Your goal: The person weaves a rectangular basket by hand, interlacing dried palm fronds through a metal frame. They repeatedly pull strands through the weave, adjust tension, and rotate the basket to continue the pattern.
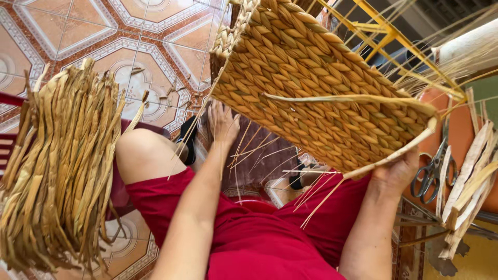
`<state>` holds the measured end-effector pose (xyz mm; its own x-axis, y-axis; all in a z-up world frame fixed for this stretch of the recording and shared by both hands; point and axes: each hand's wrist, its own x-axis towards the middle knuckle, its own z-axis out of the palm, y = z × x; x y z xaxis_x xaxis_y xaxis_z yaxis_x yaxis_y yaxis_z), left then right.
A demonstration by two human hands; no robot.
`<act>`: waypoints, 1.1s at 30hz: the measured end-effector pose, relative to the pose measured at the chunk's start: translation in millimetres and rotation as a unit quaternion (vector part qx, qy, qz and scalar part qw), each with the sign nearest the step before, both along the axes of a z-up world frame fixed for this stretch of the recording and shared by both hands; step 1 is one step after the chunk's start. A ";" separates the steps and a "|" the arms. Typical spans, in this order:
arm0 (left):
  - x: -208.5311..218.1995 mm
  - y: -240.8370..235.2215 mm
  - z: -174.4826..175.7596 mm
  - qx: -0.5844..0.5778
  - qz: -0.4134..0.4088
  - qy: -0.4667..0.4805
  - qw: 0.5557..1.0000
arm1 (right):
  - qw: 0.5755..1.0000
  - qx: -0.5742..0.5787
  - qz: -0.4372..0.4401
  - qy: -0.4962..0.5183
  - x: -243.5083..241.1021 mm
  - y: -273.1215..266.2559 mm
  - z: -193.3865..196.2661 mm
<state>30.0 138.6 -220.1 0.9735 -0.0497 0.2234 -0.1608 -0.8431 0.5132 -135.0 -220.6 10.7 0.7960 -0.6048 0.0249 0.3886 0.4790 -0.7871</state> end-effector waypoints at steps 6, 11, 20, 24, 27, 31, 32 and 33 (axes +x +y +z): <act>-64.9 14.0 -17.6 -0.195 0.248 0.204 0.927 | 0.998 -0.060 -0.011 0.005 -9.8 -9.3 -0.4; -71.4 50.8 -30.1 -0.337 0.075 0.161 0.924 | 0.998 -0.070 -0.006 0.003 -6.7 -12.4 -9.9; -57.2 81.0 -26.4 -0.252 0.030 0.306 0.918 | 0.999 -0.044 -0.018 0.013 -9.6 -11.3 -2.6; -59.2 79.4 -14.5 -0.091 0.114 0.369 0.918 | 0.994 -0.051 -0.070 0.071 -4.5 0.2 -6.4; -69.4 62.3 16.6 -0.272 0.187 0.230 0.916 | 1.000 -0.008 0.018 -0.002 -1.7 6.0 -14.2; -96.9 69.1 86.8 -0.655 0.143 0.069 0.739 | 0.999 -0.040 0.012 0.011 0.8 11.0 -30.1; -108.9 74.2 104.2 -0.711 0.113 0.075 0.690 | 0.999 -0.041 0.012 0.015 0.1 11.6 -33.7; -122.5 79.7 119.4 -0.755 0.086 0.082 0.645 | 0.999 -0.042 0.013 0.018 -0.2 12.2 -37.4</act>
<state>-92.5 218.3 -100.6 0.9525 0.2152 -0.2157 0.0295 0.6393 0.7684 -135.2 -208.4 -26.7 0.8121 -0.5817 0.0456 0.3481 0.4203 -0.8379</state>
